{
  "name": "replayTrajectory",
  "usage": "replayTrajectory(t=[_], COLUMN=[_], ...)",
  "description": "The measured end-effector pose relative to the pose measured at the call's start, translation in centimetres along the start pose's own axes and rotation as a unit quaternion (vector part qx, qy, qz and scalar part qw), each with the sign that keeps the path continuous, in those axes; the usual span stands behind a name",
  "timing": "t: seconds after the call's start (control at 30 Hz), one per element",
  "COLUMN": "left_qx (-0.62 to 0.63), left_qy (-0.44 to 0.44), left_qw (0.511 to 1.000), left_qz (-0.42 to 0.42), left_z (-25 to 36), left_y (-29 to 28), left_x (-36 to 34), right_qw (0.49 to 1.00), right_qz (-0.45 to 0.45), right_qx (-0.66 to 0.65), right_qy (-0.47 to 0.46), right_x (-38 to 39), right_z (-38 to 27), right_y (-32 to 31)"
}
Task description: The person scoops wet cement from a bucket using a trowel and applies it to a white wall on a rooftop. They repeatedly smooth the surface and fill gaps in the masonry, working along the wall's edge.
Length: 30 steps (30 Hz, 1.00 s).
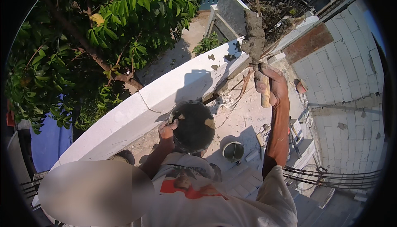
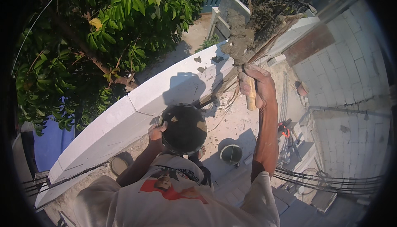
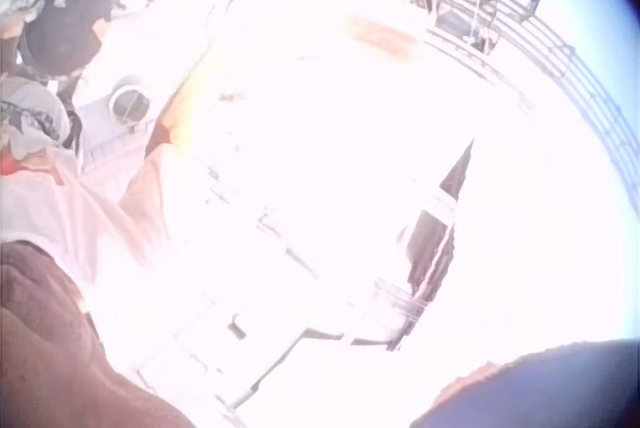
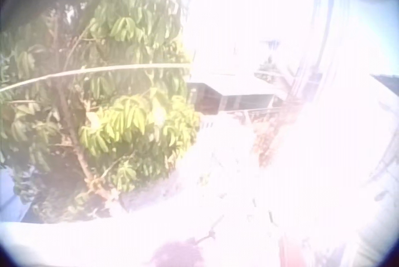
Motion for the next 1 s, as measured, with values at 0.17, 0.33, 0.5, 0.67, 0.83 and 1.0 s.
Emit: replayTrajectory(t=[0.17,0.33,0.5,0.67,0.83,1.0], left_qx=[-0.028,-0.043,-0.078,-0.203,-0.263,-0.259], left_qy=[-0.025,-0.060,-0.044,-0.052,-0.048,0.019], left_qw=[0.999,0.996,0.994,0.961,0.917,0.922], left_qz=[0.024,0.053,-0.055,-0.179,-0.295,-0.286], left_z=[-1.9,-0.7,-3.3,-2.3,-0.8,1.1], left_y=[-3.2,-0.6,1.4,10.4,16.3,19.6], left_x=[-0.1,0.6,-2.7,-4.2,-5.5,-3.8], right_qw=[0.977,0.932,0.752,0.552,0.567,0.514], right_qz=[-0.084,0.103,0.072,0.149,0.160,0.115], right_qx=[-0.051,0.308,0.653,0.800,0.805,0.849], right_qy=[-0.189,-0.163,0.053,0.180,0.073,0.048], right_x=[-2.0,4.4,13.8,16.5,17.8,19.8], right_z=[-8.1,-4.8,8.3,22.3,25.3,21.5], right_y=[-3.2,0.2,1.9,-2.1,-1.8,1.1])
Point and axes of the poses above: each hand's wrist, its own x-axis away from the middle knuckle, its own y-axis out of the palm, z = x × y, the point moved 9 cm from there along -x, towards the middle knuckle, and after that the axes turned 13 degrees about -z, right-handed, at the moved point
